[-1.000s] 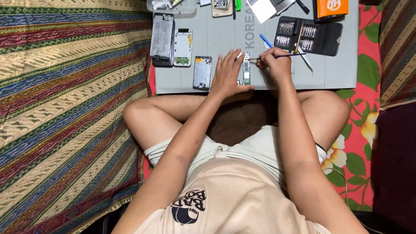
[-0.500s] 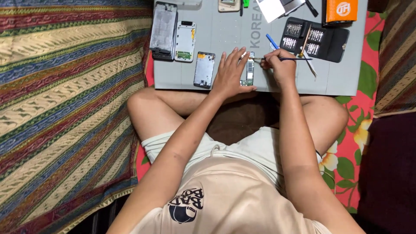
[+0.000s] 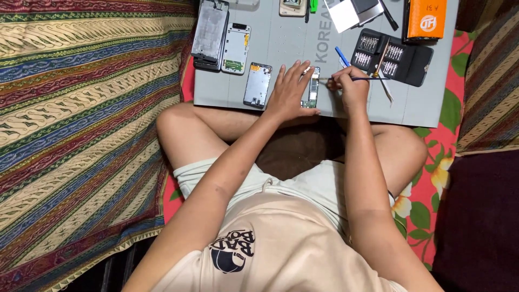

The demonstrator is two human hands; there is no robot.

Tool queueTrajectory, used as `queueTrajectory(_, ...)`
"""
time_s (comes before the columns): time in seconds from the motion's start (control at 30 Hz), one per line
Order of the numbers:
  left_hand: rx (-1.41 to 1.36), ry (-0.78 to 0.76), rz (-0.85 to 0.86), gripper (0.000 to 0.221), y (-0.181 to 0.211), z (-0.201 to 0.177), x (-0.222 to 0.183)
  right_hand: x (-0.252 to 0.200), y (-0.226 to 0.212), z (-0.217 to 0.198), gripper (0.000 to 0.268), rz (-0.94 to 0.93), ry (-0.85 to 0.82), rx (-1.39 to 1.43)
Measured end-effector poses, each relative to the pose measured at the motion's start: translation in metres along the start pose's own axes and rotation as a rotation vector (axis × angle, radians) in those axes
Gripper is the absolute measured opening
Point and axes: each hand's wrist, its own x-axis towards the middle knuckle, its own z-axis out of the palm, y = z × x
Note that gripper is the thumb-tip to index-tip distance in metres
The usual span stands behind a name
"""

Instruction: Repairing a disassembled smartphone by inspecting and manipulating internal components on the motherboard using a small probe tool.

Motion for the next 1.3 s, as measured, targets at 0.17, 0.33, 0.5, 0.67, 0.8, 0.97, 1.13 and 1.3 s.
queueTrajectory(0.17, 0.007, 0.056, 0.043, 0.112, -0.005, 0.011, -0.002, -0.005, -0.007, 0.003, 0.016, -0.005, -0.001, 0.028)
queueTrajectory(0.33, -0.007, 0.042, 0.025, 0.111, -0.002, 0.005, -0.001, -0.004, -0.004, 0.002, 0.015, -0.009, -0.014, 0.007)
queueTrajectory(0.5, -0.001, 0.067, 0.038, 0.114, -0.006, 0.013, 0.000, -0.003, 0.001, 0.000, 0.015, -0.046, -0.026, -0.001)
queueTrajectory(0.67, -0.003, 0.078, 0.043, 0.114, -0.008, 0.018, 0.000, -0.005, 0.001, 0.001, 0.016, -0.081, -0.022, -0.014)
queueTrajectory(0.8, -0.004, 0.087, 0.038, 0.114, -0.009, 0.021, 0.001, -0.008, -0.002, 0.003, 0.017, -0.104, -0.013, -0.017)
queueTrajectory(0.97, -0.009, 0.097, 0.044, 0.115, -0.010, 0.025, 0.001, -0.008, 0.003, 0.003, 0.016, -0.132, -0.016, -0.042)
queueTrajectory(1.13, 0.000, 0.092, 0.056, 0.115, -0.008, 0.020, 0.000, -0.012, -0.005, 0.004, 0.016, -0.129, -0.023, 0.018)
queueTrajectory(1.3, -0.028, 0.070, 0.041, 0.114, -0.005, 0.014, 0.000, -0.014, -0.010, 0.005, 0.016, -0.116, -0.024, 0.037)
